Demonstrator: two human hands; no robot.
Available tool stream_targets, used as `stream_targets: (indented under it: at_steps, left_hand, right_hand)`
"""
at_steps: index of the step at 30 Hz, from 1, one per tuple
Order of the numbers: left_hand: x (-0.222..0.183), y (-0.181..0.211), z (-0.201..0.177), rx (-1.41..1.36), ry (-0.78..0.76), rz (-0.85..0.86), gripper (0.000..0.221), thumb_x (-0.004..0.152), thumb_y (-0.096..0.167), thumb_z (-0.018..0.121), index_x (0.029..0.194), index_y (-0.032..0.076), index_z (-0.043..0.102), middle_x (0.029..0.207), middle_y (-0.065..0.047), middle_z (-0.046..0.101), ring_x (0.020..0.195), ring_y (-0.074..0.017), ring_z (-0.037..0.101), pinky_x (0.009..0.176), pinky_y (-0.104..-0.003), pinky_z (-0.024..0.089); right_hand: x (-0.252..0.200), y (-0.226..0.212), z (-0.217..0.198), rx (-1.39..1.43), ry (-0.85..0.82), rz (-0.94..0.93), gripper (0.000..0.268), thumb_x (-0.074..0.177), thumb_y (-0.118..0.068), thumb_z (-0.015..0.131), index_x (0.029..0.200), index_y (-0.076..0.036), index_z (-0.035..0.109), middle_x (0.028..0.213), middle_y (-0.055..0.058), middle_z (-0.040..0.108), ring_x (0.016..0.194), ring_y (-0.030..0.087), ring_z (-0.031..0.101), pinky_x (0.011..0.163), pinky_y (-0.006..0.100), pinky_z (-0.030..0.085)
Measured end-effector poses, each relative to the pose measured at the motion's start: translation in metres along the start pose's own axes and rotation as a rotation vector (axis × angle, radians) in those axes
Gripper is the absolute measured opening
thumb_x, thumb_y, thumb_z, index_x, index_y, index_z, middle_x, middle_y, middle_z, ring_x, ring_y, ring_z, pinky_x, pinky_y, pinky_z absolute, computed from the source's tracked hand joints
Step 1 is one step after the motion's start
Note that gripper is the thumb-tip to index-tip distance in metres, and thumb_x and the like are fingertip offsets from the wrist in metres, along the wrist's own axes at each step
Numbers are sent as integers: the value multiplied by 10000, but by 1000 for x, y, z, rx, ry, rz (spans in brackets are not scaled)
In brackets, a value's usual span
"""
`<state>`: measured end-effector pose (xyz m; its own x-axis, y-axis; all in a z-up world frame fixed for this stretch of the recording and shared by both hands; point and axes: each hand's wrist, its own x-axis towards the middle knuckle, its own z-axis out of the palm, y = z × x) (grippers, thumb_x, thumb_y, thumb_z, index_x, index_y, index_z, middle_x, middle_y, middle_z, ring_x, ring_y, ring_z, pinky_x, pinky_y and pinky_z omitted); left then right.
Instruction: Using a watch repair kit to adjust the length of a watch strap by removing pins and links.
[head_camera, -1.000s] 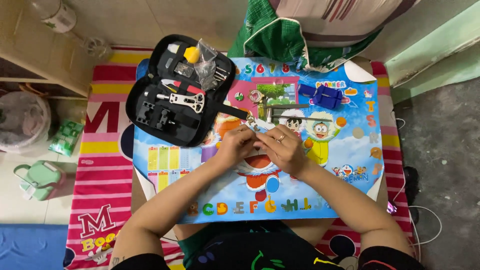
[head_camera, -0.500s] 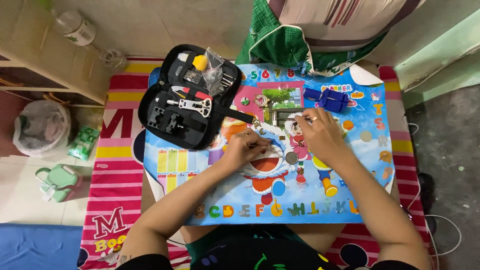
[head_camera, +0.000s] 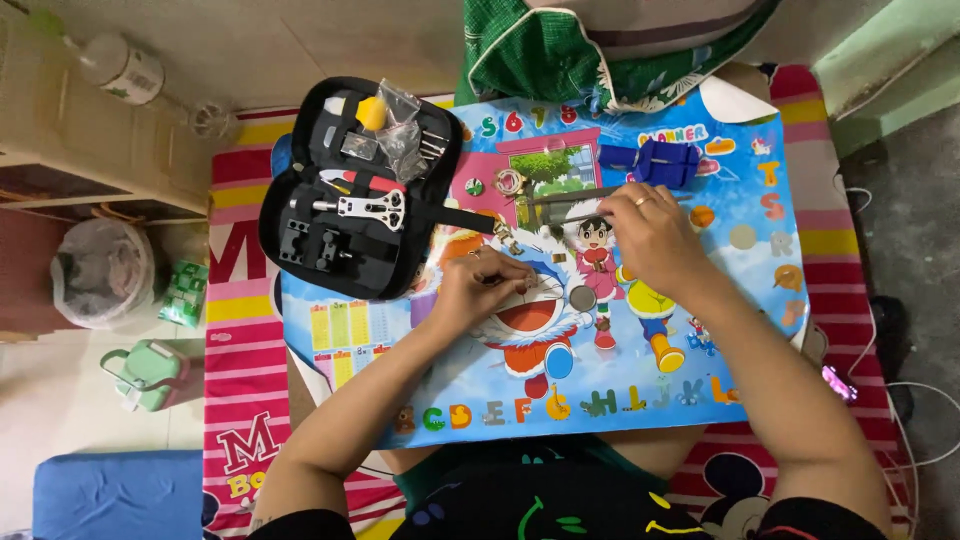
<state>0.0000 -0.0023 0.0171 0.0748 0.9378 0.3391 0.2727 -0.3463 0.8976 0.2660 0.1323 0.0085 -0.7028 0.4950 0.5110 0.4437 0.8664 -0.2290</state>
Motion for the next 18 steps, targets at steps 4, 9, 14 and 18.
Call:
stream_targets:
  at_steps: [4,9,14,18]
  left_hand:
    - [0,1,-1,-1,7,12,43,822,33,817,844,60,792,901,-99,803,799,-249,740,719,-315,569]
    - [-2,-4,-2,-24,-2,-23,46,812,27,822,842,55,802,896,-108,800,783,-227,734,721,-303,563]
    - [-1,0,-1,-40,6,-2,28,834,48,823,837,54,796,896,-122,796,796,-236,739,729,-305,558]
    - [-2,-4,-1,-50,3,-2,26,838,49,822,833,58,798,894,-121,794,796,-222,738,734,-297,559]
  right_hand:
    - [22,-41,-38,575,-23,152,150,992,74,567,1037,8,693,897,131,630,830,349,646,746,398,497]
    - [23,-43,-41,816,-79,155,153,933,81,660,1000,-27,747,850,103,687,765,265,658,727,383,518]
    - [27,-45,-59,886,-32,140,144,921,67,683,994,-20,771,865,130,716,775,269,671,747,401,527]
    - [25,-45,-52,915,-14,120,155,887,71,720,970,-34,798,881,113,745,776,250,685,744,379,531]
